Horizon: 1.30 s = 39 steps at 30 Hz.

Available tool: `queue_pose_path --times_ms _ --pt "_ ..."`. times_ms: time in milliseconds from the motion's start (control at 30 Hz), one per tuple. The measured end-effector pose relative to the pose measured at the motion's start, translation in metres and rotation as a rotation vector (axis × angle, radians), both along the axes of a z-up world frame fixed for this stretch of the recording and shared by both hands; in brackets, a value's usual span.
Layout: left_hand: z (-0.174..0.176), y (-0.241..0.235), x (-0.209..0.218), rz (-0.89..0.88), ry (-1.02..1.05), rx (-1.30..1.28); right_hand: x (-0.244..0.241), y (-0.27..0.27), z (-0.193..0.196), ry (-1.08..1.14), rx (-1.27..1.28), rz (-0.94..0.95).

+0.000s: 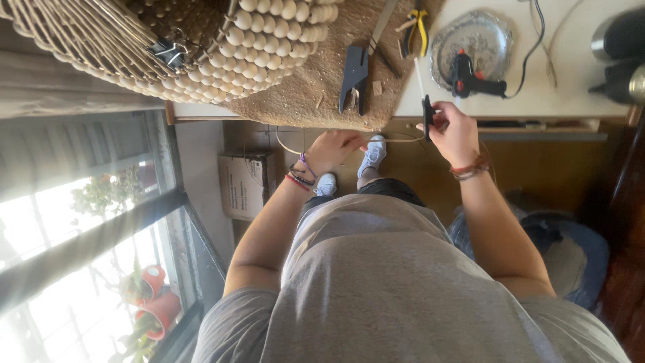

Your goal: The person assembles a woven basket by cutting and trimming wooden dowels and rattan strips. They use scissors and pliers to shape the materials and attach them to the basket frame. The person works methodically, ensuring each piece fits securely.

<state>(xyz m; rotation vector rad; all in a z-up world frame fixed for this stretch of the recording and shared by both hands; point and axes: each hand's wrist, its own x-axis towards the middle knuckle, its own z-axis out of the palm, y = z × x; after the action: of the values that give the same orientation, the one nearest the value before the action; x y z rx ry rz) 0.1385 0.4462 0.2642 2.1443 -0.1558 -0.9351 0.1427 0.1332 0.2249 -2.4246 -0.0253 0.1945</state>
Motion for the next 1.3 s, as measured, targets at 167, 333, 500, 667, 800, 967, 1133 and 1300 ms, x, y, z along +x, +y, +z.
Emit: queue_pose_path --times_ms 167,333,500,667,800,967,1133,1300 --pt "0.015 0.014 -0.011 -0.050 -0.084 -0.225 -0.070 0.034 0.084 0.286 0.678 0.000" --pt "0.059 0.038 -0.046 -0.087 0.038 -0.482 -0.154 0.085 0.076 0.233 1.013 -0.343" --pt "0.072 0.070 -0.091 -0.348 0.121 -0.519 -0.214 0.119 0.071 -0.083 1.317 -0.892" --pt "0.081 0.074 -0.137 -0.527 0.061 -0.474 -0.261 0.150 0.088 -0.242 1.300 -0.904" --pt "0.115 0.049 -0.174 -0.528 0.075 -0.549 -0.289 0.161 0.100 -0.396 1.205 -0.852" --pt "0.129 0.024 -0.192 -0.334 -0.276 -0.483 -0.316 0.164 0.116 -0.324 1.164 -0.696" --pt "0.099 0.049 -0.178 -0.237 -0.317 -0.426 -0.353 0.141 0.118 -0.032 1.164 -0.222" --pt "0.104 0.058 -0.174 -0.214 -0.145 -0.441 -0.355 0.147 0.111 0.171 1.048 -0.163"
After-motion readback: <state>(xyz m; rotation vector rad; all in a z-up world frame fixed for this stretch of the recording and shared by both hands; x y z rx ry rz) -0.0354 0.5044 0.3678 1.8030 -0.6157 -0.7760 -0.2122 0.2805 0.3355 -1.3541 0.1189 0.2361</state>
